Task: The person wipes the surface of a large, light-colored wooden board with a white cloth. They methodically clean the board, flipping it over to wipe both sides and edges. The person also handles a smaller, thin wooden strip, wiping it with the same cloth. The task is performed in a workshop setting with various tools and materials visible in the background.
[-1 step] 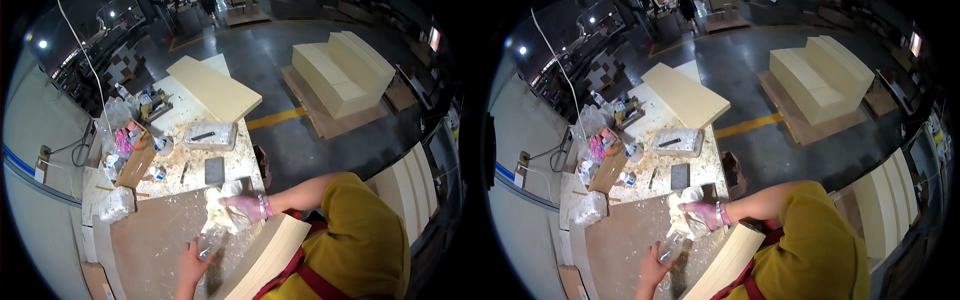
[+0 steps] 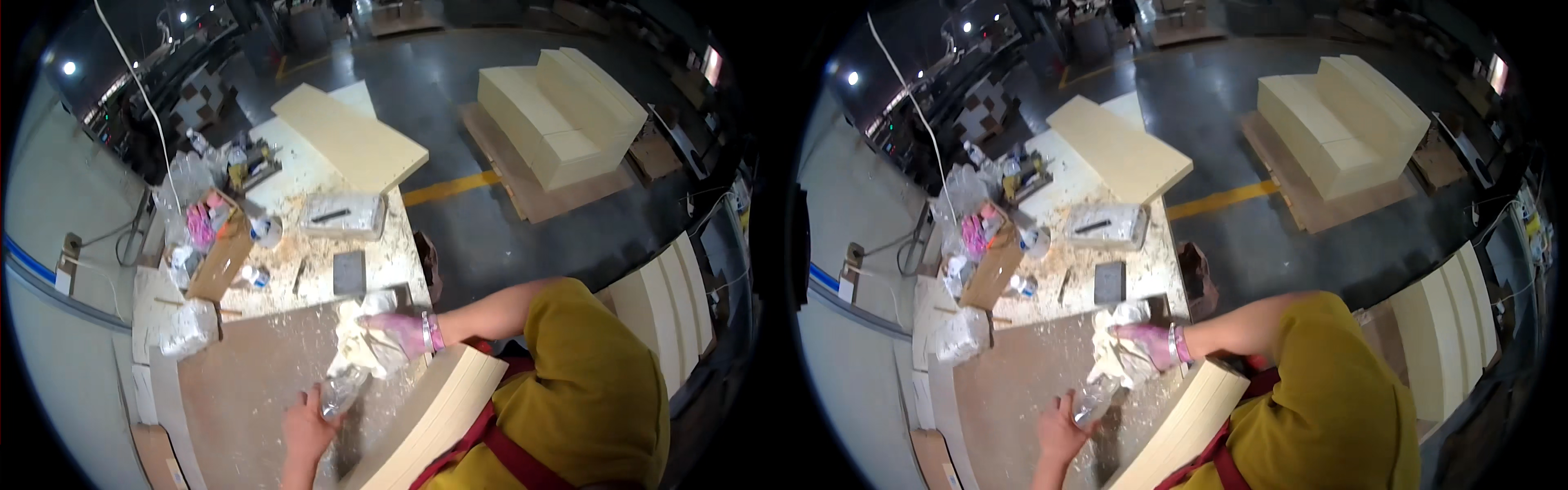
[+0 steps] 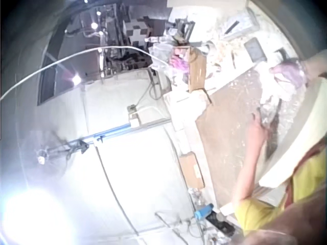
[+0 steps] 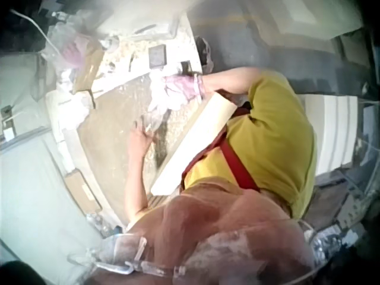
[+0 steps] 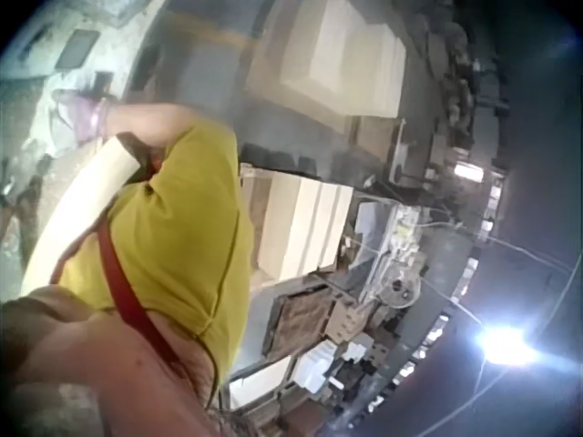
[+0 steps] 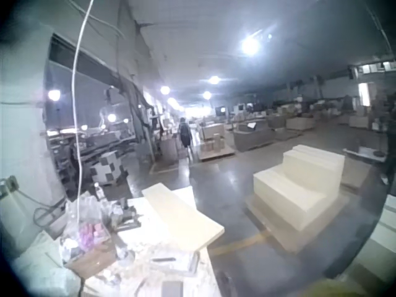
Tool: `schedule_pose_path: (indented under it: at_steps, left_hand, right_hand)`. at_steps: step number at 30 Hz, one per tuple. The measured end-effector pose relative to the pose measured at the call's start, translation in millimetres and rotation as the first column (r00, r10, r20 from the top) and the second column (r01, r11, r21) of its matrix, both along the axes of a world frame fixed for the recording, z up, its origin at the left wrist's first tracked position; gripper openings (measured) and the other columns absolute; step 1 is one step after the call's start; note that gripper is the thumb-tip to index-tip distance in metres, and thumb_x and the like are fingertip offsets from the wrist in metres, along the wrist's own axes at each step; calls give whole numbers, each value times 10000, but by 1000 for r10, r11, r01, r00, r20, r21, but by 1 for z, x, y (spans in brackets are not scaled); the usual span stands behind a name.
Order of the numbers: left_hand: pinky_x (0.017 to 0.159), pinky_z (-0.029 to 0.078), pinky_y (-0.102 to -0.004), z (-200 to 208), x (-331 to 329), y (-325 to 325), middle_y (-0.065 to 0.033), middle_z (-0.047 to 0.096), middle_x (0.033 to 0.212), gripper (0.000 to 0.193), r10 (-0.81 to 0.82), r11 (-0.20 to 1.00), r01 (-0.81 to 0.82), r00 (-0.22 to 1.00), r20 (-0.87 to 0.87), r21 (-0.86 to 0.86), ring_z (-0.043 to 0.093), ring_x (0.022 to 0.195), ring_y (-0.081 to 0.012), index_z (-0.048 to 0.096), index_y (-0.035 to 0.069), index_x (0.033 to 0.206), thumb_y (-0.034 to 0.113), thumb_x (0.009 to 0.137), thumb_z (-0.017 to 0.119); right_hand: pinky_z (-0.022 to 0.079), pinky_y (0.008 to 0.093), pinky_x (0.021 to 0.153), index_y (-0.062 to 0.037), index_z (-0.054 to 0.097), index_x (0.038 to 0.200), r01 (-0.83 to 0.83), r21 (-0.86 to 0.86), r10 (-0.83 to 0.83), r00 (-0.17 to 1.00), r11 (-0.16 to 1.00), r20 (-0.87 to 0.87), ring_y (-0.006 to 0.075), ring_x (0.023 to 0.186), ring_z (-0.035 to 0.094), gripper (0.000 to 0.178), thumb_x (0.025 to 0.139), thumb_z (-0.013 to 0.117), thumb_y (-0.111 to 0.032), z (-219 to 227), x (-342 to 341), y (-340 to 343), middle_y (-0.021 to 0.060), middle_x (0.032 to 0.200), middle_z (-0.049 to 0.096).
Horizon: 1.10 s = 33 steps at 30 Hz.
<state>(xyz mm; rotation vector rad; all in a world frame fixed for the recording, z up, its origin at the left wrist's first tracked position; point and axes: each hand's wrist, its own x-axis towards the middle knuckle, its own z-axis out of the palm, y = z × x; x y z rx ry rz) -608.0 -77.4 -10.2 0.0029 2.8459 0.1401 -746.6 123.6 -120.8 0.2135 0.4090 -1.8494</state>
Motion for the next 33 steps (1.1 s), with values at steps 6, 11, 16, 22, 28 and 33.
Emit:
schedule_pose_path:
  at_steps: [6, 11, 16, 22, 28, 33]
  left_hand:
    - [680, 469, -398, 24, -21, 14, -130, 550, 959, 691, -179, 974, 156, 974, -139, -162, 576, 797, -309, 488, 120, 1192, 298, 589, 776]
    - [709, 439, -381, 59, -8, -8, -96, 536, 908, 666, -79, 955, 19, 978, -194, -296, 566, 801, -278, 507, 129, 1177, 285, 590, 777]
    - [715, 424, -371, 56, -19, 4, -89, 533, 915, 648, -202, 933, 145, 968, -146, -329, 559, 838, -252, 508, 131, 1167, 278, 592, 769]
    - [796, 407, -443, 57, -25, 25, -131, 537, 948, 690, -271, 931, 230, 956, -114, -283, 547, 866, -285, 495, 129, 1193, 293, 580, 765]
    - [835, 390, -408, 69, -37, 21, -134, 514, 1060, 705, -279, 854, 227, 959, -45, -469, 513, 969, -291, 468, 123, 1222, 294, 602, 757]
    - [868, 427, -417, 85, -46, 37, -149, 523, 1186, 674, -355, 781, 340, 932, 74, -524, 534, 1024, -306, 429, 151, 1282, 302, 688, 709]
  right_hand:
    - [466, 465, 863, -103, 544, 1169, -41, 17, 38, 990, 999, 135, 254, 1025, 585, 334, 896, 447, -271, -62, -7, 8, 106, 1127, 597]
    - [473, 449, 868, -29, 503, 1155, 78, -93, -60, 982, 993, 180, 257, 963, 600, 356, 907, 440, -277, 10, -2, -5, 134, 1086, 597]
    - [417, 503, 915, -47, 470, 1238, 156, -134, -148, 987, 979, 69, 295, 1080, 541, 454, 893, 408, -336, 17, -6, -2, 132, 1210, 537]
    - [427, 445, 895, -159, 582, 1123, -17, 115, 13, 999, 993, 43, 233, 1024, 570, 340, 916, 420, -374, -23, 7, 4, 27, 1126, 599]
    - [498, 367, 701, -118, 637, 948, 2, 12, -4, 986, 1000, 169, 202, 777, 633, 396, 885, 437, -454, 41, 5, -3, 25, 903, 667]
    - [461, 409, 795, -187, 619, 1031, 1, 42, 2, 998, 999, -67, 173, 954, 576, 324, 840, 553, -440, -45, -4, -12, 40, 1073, 614]
